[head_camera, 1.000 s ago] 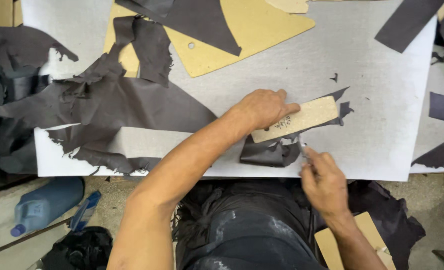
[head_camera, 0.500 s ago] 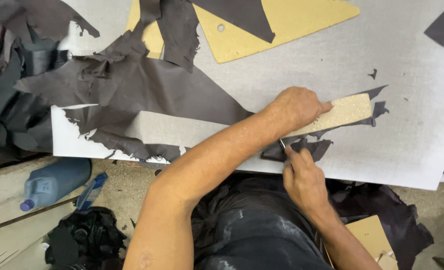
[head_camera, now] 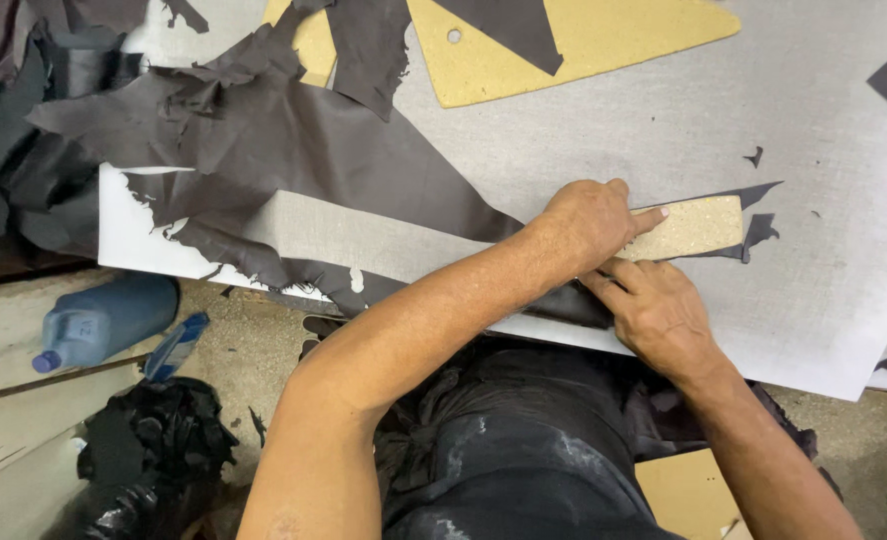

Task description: The person uses a cardboard template and a utility knife to cut shapes from a large piece of dark leather on a white worktable. They repeatedly position the template, trace and cut along its edges, remove the cut pieces, and reposition the template to produce additional identical leather parts.

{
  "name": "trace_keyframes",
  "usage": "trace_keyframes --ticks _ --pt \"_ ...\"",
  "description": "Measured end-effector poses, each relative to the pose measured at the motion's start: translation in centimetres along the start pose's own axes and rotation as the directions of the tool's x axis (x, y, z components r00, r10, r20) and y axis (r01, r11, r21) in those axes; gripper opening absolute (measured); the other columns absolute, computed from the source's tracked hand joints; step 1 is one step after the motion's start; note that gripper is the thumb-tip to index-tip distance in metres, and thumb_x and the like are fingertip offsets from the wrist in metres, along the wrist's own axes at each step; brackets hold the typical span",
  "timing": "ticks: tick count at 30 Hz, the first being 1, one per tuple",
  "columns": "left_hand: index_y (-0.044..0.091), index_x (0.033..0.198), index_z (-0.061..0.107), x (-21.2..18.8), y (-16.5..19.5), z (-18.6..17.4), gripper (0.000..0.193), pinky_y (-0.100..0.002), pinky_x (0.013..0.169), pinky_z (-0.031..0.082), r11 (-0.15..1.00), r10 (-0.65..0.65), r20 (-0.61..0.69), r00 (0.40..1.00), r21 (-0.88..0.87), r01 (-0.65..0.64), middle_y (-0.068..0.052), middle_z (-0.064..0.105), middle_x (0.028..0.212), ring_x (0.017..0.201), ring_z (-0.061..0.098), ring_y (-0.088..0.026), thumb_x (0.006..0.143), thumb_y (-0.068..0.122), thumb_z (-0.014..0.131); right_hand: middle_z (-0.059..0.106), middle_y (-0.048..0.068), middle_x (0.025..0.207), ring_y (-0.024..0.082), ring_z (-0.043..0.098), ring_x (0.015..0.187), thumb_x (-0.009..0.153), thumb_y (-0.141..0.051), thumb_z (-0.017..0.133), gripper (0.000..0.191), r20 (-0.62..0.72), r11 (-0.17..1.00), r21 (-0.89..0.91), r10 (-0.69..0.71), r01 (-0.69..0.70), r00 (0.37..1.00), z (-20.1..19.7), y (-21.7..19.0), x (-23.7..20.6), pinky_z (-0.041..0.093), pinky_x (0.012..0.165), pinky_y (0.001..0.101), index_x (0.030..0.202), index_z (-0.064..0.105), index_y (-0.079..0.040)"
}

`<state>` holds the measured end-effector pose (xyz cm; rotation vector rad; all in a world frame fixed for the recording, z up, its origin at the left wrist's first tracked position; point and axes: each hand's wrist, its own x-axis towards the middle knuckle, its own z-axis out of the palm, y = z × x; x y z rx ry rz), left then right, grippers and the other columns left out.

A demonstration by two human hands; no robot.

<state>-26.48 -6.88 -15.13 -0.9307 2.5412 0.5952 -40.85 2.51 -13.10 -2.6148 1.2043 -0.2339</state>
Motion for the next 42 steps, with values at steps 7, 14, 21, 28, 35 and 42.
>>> trace_keyframes --ticks 7,14,21,28,35,42 --pt "0.037 0.158 0.033 -0.4 0.4 0.0 0.081 -0.031 0.063 0.054 0.999 -0.041 -0.081 0.996 0.016 0.042 -0.013 0.062 0.099 0.076 0.066 -0.02 0.089 0.024 0.073 0.07 0.003 0.117 0.023 0.059 0.076 0.078 -0.003 0.067 0.045 0.09 0.992 -0.061 -0.102 0.107 0.991 1.3 2.1 -1.0 0.047 0.068 0.0396 0.123 0.072 -0.009" --pt "0.035 0.162 0.023 -0.8 2.1 -1.4 0.098 -0.027 0.06 0.055 0.985 -0.113 0.103 0.988 0.143 0.098 -0.013 0.058 0.095 0.071 0.062 -0.016 0.083 0.006 0.073 0.071 0.002 0.125 0.016 0.063 0.088 0.082 0.001 0.064 0.047 0.236 0.93 -0.357 0.0 0.087 0.972 -5.8 15.1 -7.2 0.049 0.077 0.0342 0.127 0.071 -0.014" --pt "0.023 0.15 0.047 -3.8 1.7 -0.7 0.067 -0.038 0.067 0.054 0.927 -0.258 -0.297 0.919 -0.343 0.15 -0.009 0.066 0.092 0.079 0.063 -0.022 0.089 0.001 0.063 0.074 0.002 0.121 0.015 0.069 0.077 0.09 0.001 0.069 0.036 0.106 0.874 -0.423 0.309 -0.239 0.945 -5.2 15.5 -11.7 0.051 0.066 0.0309 0.117 0.075 -0.021" --pt "0.007 0.128 0.065 -4.7 -1.7 -3.6 0.038 -0.047 0.076 0.048 0.903 -0.335 -0.84 0.427 -0.157 0.401 -0.016 0.065 0.106 0.091 0.062 -0.032 0.091 0.005 0.059 0.074 0.013 0.086 0.029 0.071 0.075 0.084 -0.031 0.081 0.037 -0.013 0.672 0.203 0.729 -0.712 0.685 -1.6 10.1 -4.9 0.056 0.069 0.0432 0.108 0.073 -0.005" --pt "0.005 0.09 0.072 -8.6 1.8 -0.5 0.014 -0.047 0.074 0.053 0.838 -0.517 -0.479 0.709 -0.452 0.306 -0.013 0.069 0.084 0.082 0.068 -0.034 0.088 0.019 0.074 0.074 0.01 0.077 0.027 0.07 0.062 0.096 -0.026 0.069 0.02 0.187 0.68 0.042 0.714 -0.732 0.674 -3.1 12.7 -4.8 0.055 0.061 0.0424 0.104 0.076 -0.009" --pt "0.005 0.086 0.069 -10.7 5.5 4.1 0.04 -0.042 0.064 0.054 0.503 -0.789 -0.088 0.608 -0.659 0.558 -0.013 0.07 0.076 0.068 0.068 -0.028 0.08 0.041 0.085 0.075 0.015 0.083 0.03 0.072 0.07 0.096 -0.031 0.073 0.03 0.097 0.714 0.153 0.677 -0.683 0.729 -1.5 11.8 -3.0 0.056 0.069 0.0426 0.111 0.074 -0.005"
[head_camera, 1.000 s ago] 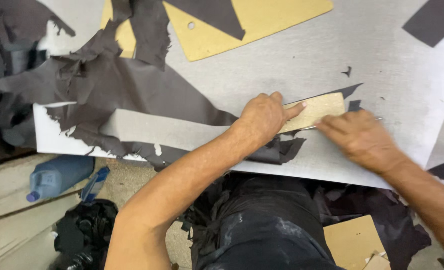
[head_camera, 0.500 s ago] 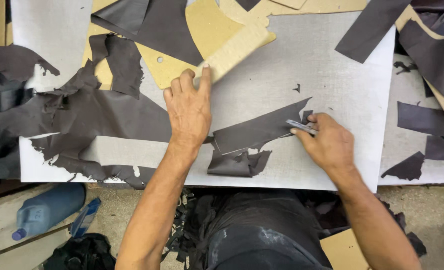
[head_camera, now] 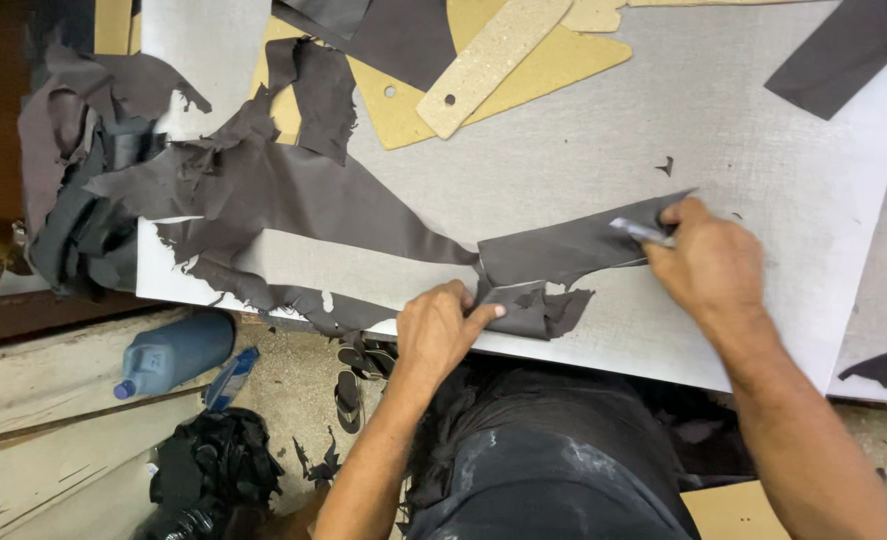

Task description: The person uses a cardboard template and a utility knife to cut shapes from a large piece of dark leather on a white worktable. They repeatedly position the template, trace and cut along its edges, remove the cut pieces, and reposition the template to produce additional identical leather parts.

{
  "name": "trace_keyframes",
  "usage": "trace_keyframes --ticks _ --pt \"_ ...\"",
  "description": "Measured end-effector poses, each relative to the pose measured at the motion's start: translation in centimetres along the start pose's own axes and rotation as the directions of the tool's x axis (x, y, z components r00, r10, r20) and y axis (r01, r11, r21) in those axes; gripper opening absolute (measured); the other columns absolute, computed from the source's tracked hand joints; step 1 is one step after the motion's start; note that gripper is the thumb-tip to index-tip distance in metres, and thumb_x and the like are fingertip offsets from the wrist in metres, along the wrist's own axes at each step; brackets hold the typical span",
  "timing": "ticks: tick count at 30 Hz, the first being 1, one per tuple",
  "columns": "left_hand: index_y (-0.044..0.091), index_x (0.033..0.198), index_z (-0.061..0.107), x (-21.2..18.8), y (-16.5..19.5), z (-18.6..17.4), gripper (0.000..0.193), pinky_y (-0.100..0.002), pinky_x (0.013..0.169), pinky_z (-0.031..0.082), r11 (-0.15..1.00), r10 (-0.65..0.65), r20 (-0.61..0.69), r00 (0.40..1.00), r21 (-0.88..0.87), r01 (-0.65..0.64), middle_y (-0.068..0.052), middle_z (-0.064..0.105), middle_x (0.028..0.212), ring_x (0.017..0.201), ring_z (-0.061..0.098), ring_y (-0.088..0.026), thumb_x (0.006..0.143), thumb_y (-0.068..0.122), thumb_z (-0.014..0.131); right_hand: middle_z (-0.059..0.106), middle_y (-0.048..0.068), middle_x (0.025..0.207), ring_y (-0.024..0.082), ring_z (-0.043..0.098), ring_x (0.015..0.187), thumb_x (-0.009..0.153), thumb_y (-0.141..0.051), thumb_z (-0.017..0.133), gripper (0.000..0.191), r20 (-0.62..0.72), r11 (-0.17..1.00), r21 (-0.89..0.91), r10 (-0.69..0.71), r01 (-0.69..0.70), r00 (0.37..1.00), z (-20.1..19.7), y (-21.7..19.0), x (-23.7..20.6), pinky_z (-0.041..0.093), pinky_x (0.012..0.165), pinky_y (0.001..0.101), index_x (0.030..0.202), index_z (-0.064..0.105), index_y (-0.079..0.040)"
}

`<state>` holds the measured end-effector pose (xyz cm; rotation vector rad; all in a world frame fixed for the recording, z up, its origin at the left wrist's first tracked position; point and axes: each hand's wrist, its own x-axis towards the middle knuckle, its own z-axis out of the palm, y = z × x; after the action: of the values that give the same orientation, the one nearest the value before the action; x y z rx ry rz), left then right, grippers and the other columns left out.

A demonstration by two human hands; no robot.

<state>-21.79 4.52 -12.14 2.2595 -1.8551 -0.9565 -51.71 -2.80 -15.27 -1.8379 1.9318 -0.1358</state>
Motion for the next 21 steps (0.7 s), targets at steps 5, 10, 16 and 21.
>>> trace_keyframes --ticks 5,10,16,21 --pt "0.002 0.083 0.064 -0.8 -0.5 1.1 0.029 -0.039 0.058 0.05 0.893 0.241 -0.276 0.93 -0.313 -0.324 -0.011 0.067 0.078 0.065 0.059 -0.022 0.089 0.027 0.077 0.075 0.014 0.079 0.029 0.07 0.066 0.093 -0.03 0.075 0.026 0.118 0.995 -0.08 0.065 -0.056 0.991 -0.2 -0.3 0.9 0.054 0.063 0.0432 0.11 0.076 -0.01" --pt "0.003 0.106 0.053 0.1 -0.6 1.8 0.026 -0.024 0.063 0.049 0.18 0.047 -0.15 0.988 -0.971 -0.156 -0.006 0.065 0.089 0.076 0.058 -0.008 0.105 0.025 0.066 0.075 0.014 0.082 0.026 0.068 0.065 0.096 -0.029 0.075 0.028 -0.147 0.971 0.07 0.238 -0.23 0.96 -6.3 6.8 3.1 0.053 0.058 0.0412 0.116 0.075 -0.01" --pt "0.003 0.102 0.055 -1.0 -1.4 2.4 0.026 -0.024 0.053 0.058 0.67 -0.135 0.266 0.955 -0.685 0.285 -0.007 0.071 0.074 0.062 0.07 -0.011 0.095 0.025 0.068 0.076 0.013 0.089 0.025 0.067 0.07 0.1 -0.027 0.074 0.027 -0.141 0.937 0.212 0.31 -0.278 0.94 -4.7 7.7 0.0 0.051 0.058 0.0394 0.12 0.075 -0.009" --pt "0.004 0.094 0.07 -2.0 -4.5 0.5 0.024 -0.033 0.057 0.057 0.846 -0.226 0.109 0.968 -0.47 0.25 -0.008 0.075 0.076 0.063 0.072 -0.017 0.095 0.028 0.069 0.077 0.012 0.095 0.023 0.066 0.073 0.103 -0.025 0.073 0.026 -0.015 0.945 0.221 0.25 -0.24 0.968 0.5 1.2 -4.8 0.049 0.058 0.038 0.124 0.076 -0.009"
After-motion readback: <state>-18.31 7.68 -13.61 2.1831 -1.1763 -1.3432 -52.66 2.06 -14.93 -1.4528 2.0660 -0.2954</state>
